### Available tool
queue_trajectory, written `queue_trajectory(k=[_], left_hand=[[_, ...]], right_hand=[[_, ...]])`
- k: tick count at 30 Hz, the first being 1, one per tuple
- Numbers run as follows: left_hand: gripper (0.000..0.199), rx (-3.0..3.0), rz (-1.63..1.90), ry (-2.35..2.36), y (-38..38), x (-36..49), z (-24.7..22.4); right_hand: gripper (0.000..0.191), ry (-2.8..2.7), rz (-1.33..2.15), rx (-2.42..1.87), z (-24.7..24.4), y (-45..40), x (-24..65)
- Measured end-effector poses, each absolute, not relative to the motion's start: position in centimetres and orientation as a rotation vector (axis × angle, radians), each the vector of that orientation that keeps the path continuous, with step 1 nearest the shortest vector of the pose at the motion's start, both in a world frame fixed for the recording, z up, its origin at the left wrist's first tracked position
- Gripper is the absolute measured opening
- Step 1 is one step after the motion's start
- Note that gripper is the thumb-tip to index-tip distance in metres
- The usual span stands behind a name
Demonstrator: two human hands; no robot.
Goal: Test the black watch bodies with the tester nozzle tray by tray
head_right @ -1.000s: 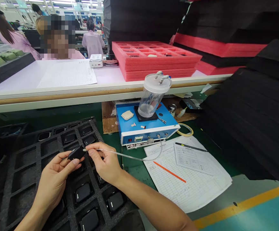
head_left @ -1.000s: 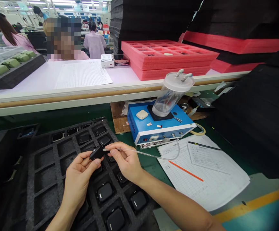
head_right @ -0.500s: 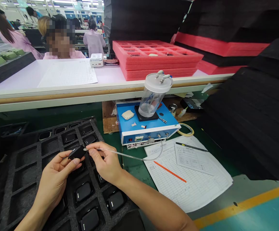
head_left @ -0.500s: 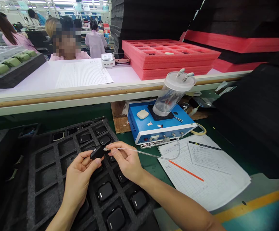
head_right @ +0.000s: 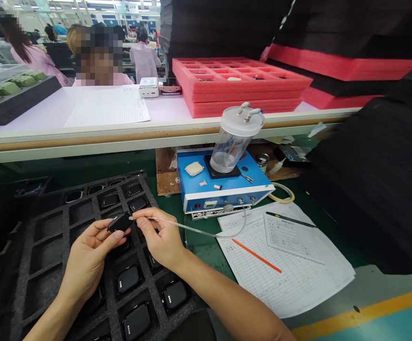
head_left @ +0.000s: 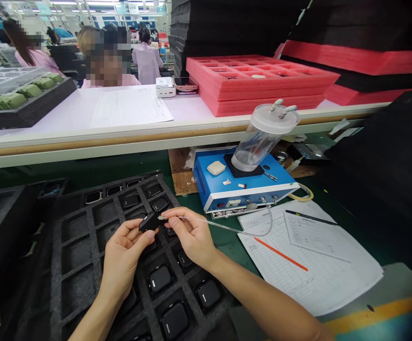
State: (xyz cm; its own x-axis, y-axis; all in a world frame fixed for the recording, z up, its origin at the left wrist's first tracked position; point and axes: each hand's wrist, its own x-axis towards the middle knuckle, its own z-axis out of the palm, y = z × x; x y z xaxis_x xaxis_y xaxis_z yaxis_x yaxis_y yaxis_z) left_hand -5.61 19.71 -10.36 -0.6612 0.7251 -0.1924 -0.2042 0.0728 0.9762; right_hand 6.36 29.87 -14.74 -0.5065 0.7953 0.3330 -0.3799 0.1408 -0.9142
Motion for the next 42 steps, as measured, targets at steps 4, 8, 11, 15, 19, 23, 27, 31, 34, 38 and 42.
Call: queue_trajectory(k=[4, 8, 11, 15, 19, 23, 27, 31, 34, 38, 42], left_hand=[[0.045, 0.544, 1.684, 1.632, 19.54, -5.52, -10.55], [0.040, 0.548, 1.692, 1.606, 19.40, -5.35, -10.45], [0.039, 0.549, 1.686, 1.610, 19.31, -5.26, -10.39], [0.039, 0.554, 1.684, 1.614, 19.25, -5.25, -10.47], [0.039, 0.558, 1.682, 1.614, 19.33, -5.28, -10.51], [0.042, 0.545, 1.688, 1.614, 19.43, -5.37, -10.50], [0.045, 0.544, 1.681, 1.624, 19.52, -5.58, -10.55], [0.047, 0.543, 1.679, 1.617, 19.66, -5.68, -10.53], [0.047, 0.534, 1.677, 1.623, 19.76, -5.64, -10.38], [0.050, 0.517, 1.674, 1.627, 19.74, -5.62, -10.11], [0.050, 0.527, 1.671, 1.618, 19.63, -5.70, -10.39]], right_hand=[[0.019, -1.466, 1.550, -0.446, -14.79, 29.70, 6.51], [0.018, -1.466, 1.559, -0.459, -14.86, 29.55, 6.64], [0.018, -1.476, 1.549, -0.471, -14.92, 29.48, 6.72], [0.019, -1.476, 1.556, -0.465, -14.98, 29.50, 6.77], [0.018, -1.475, 1.553, -0.467, -15.02, 29.52, 6.71], [0.018, -1.471, 1.552, -0.455, -14.97, 29.58, 6.60], [0.018, -1.462, 1.551, -0.443, -14.78, 29.76, 6.44], [0.019, -1.447, 1.561, -0.440, -14.66, 29.87, 6.27], [0.019, -1.443, 1.571, -0.430, -14.65, 29.87, 6.24], [0.019, -1.451, 1.562, -0.426, -14.64, 29.83, 6.28], [0.019, -1.464, 1.544, -0.432, -14.63, 29.93, 6.20]])
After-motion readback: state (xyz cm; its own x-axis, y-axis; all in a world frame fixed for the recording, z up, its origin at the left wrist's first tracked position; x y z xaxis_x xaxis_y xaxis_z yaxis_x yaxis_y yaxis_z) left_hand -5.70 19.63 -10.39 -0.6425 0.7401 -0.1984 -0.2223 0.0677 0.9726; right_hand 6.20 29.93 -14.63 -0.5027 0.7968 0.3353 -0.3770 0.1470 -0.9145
